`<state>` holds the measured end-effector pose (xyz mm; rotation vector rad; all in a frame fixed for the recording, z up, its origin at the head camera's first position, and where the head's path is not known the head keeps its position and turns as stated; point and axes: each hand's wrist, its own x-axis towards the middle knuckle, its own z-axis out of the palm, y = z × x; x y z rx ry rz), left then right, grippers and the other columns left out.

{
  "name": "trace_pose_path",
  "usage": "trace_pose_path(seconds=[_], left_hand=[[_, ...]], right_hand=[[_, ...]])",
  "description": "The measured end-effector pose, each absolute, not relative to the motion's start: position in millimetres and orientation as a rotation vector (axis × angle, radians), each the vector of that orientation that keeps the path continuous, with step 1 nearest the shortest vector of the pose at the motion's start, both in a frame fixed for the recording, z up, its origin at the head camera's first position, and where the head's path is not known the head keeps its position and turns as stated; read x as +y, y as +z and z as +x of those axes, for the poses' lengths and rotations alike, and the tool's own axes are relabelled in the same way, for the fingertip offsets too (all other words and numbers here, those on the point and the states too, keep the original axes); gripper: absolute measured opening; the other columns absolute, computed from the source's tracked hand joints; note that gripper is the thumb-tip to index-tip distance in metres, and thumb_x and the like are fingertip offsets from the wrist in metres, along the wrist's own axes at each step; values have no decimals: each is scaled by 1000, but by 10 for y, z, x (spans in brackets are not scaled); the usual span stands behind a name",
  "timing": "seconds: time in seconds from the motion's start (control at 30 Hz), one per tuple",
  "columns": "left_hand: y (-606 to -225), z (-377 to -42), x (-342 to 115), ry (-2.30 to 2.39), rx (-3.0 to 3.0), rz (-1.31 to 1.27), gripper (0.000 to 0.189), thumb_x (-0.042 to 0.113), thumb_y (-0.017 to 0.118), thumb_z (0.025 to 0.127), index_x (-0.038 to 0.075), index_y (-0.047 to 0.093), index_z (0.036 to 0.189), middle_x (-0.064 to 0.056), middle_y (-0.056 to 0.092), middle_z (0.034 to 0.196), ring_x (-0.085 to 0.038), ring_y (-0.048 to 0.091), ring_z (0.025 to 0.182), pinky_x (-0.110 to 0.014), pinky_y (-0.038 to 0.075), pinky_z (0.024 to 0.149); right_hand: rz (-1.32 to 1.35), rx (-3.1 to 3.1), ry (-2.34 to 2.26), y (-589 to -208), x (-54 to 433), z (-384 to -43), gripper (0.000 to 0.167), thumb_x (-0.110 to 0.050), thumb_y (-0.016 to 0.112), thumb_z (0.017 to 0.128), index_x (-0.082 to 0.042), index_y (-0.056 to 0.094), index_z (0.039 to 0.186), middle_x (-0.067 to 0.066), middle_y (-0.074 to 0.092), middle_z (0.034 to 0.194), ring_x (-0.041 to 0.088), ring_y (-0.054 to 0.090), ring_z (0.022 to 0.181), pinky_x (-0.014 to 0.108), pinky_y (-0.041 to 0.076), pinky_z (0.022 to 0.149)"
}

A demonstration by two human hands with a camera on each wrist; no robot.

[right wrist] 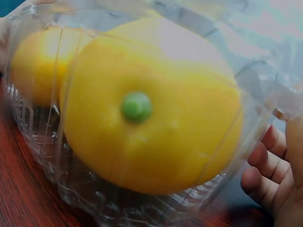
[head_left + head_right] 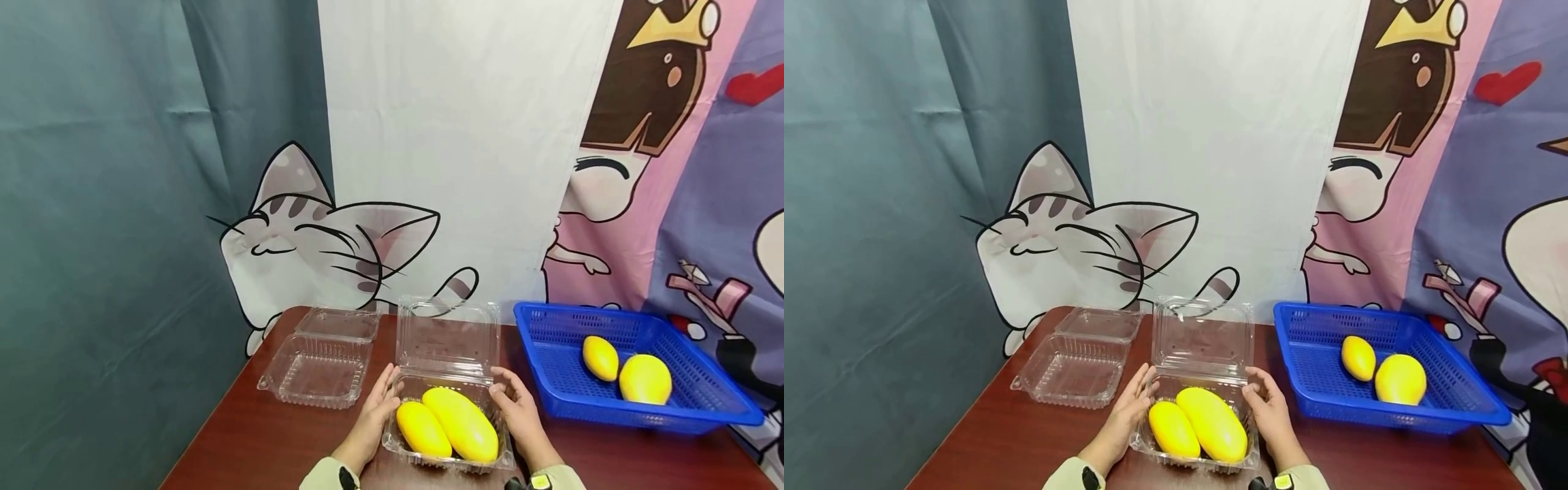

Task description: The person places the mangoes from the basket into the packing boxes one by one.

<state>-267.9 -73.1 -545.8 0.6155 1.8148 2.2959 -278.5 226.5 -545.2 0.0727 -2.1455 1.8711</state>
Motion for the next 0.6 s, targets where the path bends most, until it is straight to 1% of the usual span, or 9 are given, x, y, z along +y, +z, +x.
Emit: trace_pose_path(seconds=[0.1,0.2,0.3,0.4,0.53,0.6], left_hand=[[-5409,-2685,-743,2288,1770,693,73,11,34,102,4,-9,160,-23,-4,167,-46,8,151,-60,7,120],[-5380,-2680,-752,2265,1737,732,70,18,25,104,5,-15,159,-23,-10,167,-47,3,151,-63,-1,119],[-5377,-2675,-759,2250,1734,745,65,28,15,106,7,-16,160,-22,-9,167,-47,2,151,-64,-3,118],[-5395,-2676,-767,2251,1748,761,64,36,9,108,11,-15,160,-22,-5,168,-48,4,151,-64,-4,118],[-5418,-2681,-771,2273,1747,759,63,40,8,108,14,-12,162,-23,-1,167,-48,8,150,-65,-3,118],[-5425,-2671,-770,2283,1745,734,63,42,9,108,15,-9,162,-24,-2,167,-49,8,150,-66,-3,117]], right_hand=[[90,-2132,1876,-5437,2260,-2788,35,-5,63,98,-2,55,133,4,57,91,11,52,69,27,47,50],[84,-2129,1893,-5440,2261,-2784,34,-3,63,98,0,54,131,4,56,91,13,51,65,30,48,47],[79,-2120,1910,-5444,2266,-2781,33,-2,63,97,2,53,129,4,55,89,14,50,59,32,48,44],[85,-2110,1928,-5438,2268,-2776,31,-2,63,98,2,52,126,4,55,88,14,49,54,31,48,44],[90,-2104,1942,-5442,2276,-2777,26,-2,63,98,2,52,121,3,56,85,14,48,51,31,48,44],[78,-2112,1941,-5451,2276,-2770,24,-4,64,98,-1,53,120,1,57,84,14,49,49,31,48,45]])
